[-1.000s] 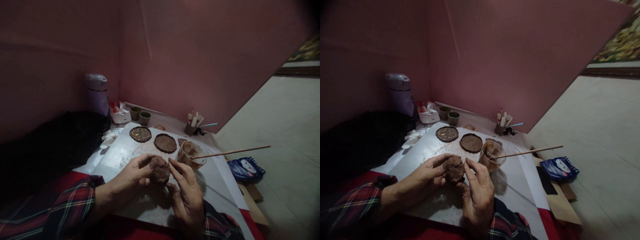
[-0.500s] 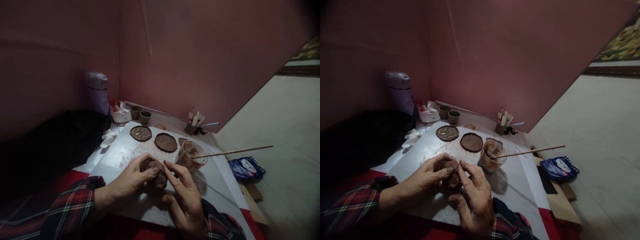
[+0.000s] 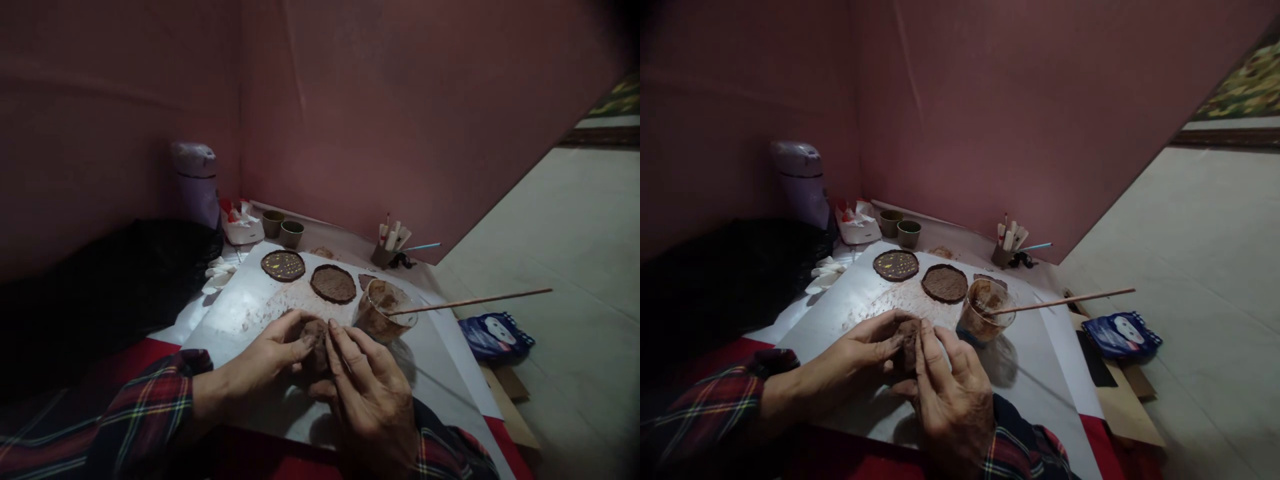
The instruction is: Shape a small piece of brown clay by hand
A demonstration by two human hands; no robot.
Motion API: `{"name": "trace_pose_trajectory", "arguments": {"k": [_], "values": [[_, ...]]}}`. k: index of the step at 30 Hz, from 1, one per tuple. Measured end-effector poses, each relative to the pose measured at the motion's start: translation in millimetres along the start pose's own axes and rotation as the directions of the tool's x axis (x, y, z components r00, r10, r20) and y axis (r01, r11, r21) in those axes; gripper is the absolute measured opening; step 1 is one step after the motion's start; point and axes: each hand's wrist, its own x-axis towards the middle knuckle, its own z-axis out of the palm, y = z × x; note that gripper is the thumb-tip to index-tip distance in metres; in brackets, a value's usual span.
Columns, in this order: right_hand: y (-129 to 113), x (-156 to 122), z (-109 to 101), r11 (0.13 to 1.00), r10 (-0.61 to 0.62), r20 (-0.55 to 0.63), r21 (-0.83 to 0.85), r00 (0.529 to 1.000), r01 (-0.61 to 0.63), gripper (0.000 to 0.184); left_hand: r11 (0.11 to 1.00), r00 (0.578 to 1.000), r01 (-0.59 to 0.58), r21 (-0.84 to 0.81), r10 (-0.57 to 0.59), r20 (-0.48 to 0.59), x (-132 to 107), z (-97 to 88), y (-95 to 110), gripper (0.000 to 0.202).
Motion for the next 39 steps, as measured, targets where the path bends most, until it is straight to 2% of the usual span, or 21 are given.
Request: {"name": "trace_pose_trajectory", "arguments": {"k": [2,5,8,12,14,17,22,27,30,36,39], "values": [[-2,0,1,1.0,-0.024,-0.029,-0.005,0.999,0.024,0.035,0.999,1.0,0.008,0.032,-0.008,-0.012,-1,1.3,2,0.02],[-4,-1,2,0.999,0.018,-0.02,0.039,1.0,-0.017,0.037,0.999,0.999,-0.004,0.05,0.006,-0.048,-1,2.7,2,0.019],[-4,-3,4,0.972,0.14,-0.03,0.196,0.99,-0.131,0.041,0.998,0.997,-0.044,-0.054,0.041,-0.058,1,3.1,-1,0.019],[-3,-9,8,0.878,0.353,-0.145,0.394,0.924,-0.273,0.039,0.977,0.998,-0.044,-0.211,0.032,-0.058,3,3.2,-3,0.021],[-2,-12,12,0.855,0.397,-0.137,0.416,0.908,-0.311,0.039,0.973,0.996,-0.05,-0.227,0.032,-0.078,4,3.5,-2,0.02],[-1,-13,14,0.852,0.391,-0.07,0.404,0.918,-0.332,0.037,0.972,0.992,-0.095,-0.214,0.075,-0.102,4,4.5,1,0.015],[-1,-10,9,0.864,0.314,0.009,0.412,0.949,-0.29,0.037,0.978,0.989,-0.133,-0.162,0.119,-0.09,4,6.9,4,0.018],[-3,-9,7,0.867,0.28,0.018,0.426,0.96,-0.261,0.042,0.984,0.969,-0.169,0.05,0.175,-0.173,4,3.2,1,0.025],[-3,-9,8,0.876,0.262,0.015,0.415,0.965,-0.245,0.044,0.973,0.963,-0.174,0.15,0.2,-0.182,4,0.7,1,0.024],[-5,-9,8,0.904,0.223,0.013,0.372,0.975,-0.212,0.047,0.971,0.968,-0.146,0.188,0.179,-0.174,3,-0.7,-1,0.022],[-7,-9,8,0.94,0.19,0.026,0.284,0.981,-0.19,0.049,0.975,0.964,-0.135,0.177,0.17,-0.203,4,-0.2,-3,0.023]]}}
